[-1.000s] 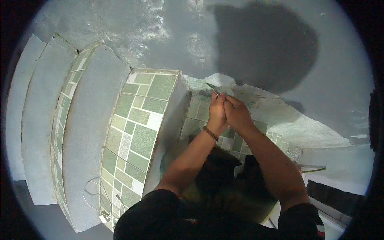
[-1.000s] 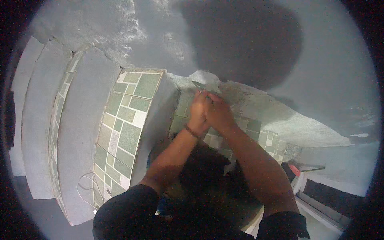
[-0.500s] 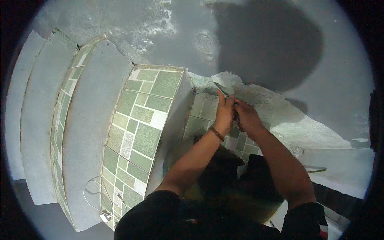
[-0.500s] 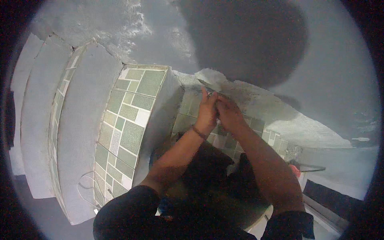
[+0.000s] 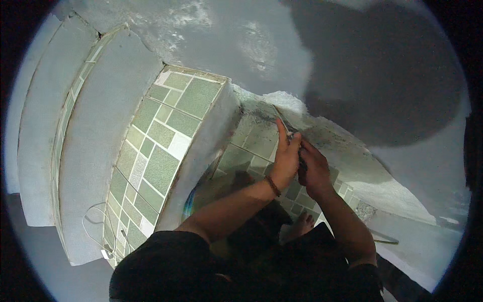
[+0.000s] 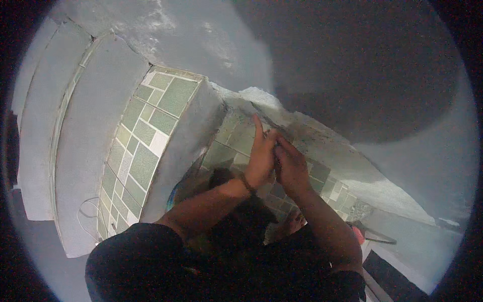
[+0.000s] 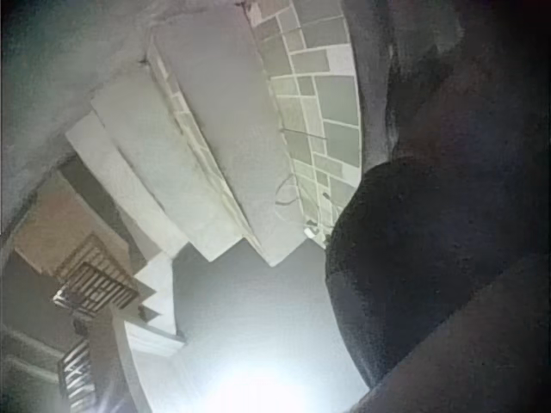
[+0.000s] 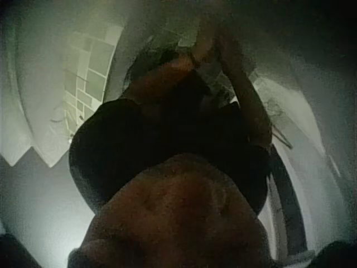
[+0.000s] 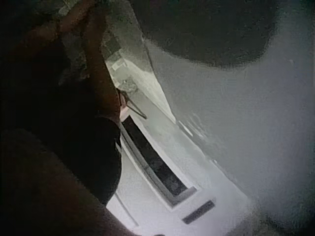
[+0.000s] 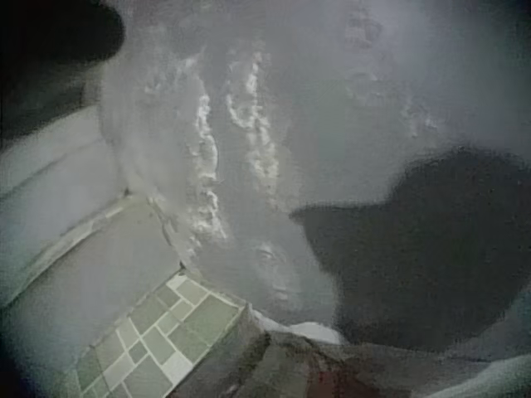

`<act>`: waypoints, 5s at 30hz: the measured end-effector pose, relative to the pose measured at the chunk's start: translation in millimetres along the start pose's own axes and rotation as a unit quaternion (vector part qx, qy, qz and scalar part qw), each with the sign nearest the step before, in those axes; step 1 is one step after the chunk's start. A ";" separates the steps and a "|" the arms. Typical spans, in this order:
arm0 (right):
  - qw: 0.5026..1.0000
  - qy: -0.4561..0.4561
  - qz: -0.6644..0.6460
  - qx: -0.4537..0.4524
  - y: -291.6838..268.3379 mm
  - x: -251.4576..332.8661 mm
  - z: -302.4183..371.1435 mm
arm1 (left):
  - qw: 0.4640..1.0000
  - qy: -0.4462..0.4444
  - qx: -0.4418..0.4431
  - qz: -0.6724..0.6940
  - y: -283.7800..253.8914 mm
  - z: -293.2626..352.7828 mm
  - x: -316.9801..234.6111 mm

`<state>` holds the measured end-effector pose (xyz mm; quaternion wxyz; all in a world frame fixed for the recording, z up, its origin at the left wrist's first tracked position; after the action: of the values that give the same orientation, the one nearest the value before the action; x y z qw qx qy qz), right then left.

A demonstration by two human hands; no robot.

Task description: The person scrapes and peels wallpaper from a tiled stair wall using a scraper and a brush. They remove loose wallpaper pieces by hand and continue scraping along the stair risers.

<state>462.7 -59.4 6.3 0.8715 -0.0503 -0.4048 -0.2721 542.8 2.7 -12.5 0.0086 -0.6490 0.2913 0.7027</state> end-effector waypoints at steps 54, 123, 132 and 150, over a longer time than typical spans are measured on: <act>0.997 -0.069 -0.001 -0.034 -23.2 -37.3 -20.8 | 0.967 0.075 0.110 -0.218 1.1 12.9 48.2; 0.901 -0.247 0.338 -0.115 21.4 -17.1 -69.5 | 0.900 0.165 0.020 -0.402 -43.9 -25.0 11.0; 0.990 0.074 0.050 -0.113 -42.6 -55.7 -23.8 | 0.967 -0.056 0.138 -0.206 6.5 20.8 55.6; 0.997 0.028 0.051 -0.052 -57.6 -67.4 -35.2 | 0.989 -0.058 0.117 -0.075 11.8 24.5 76.5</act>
<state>421.5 -89.8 -74.3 0.8915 -0.1085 -0.3623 -0.2494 503.9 -24.7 -78.3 0.1540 -0.6216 0.3213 0.6976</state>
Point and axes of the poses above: each hand's wrist, its own z-axis away from the middle knuckle, its own y-axis out of the palm, x = y × z, the point moved 8 cm from there along -z, towards the middle knuckle, and after that the axes turned 14 degrees about y, right-handed, at the moved point
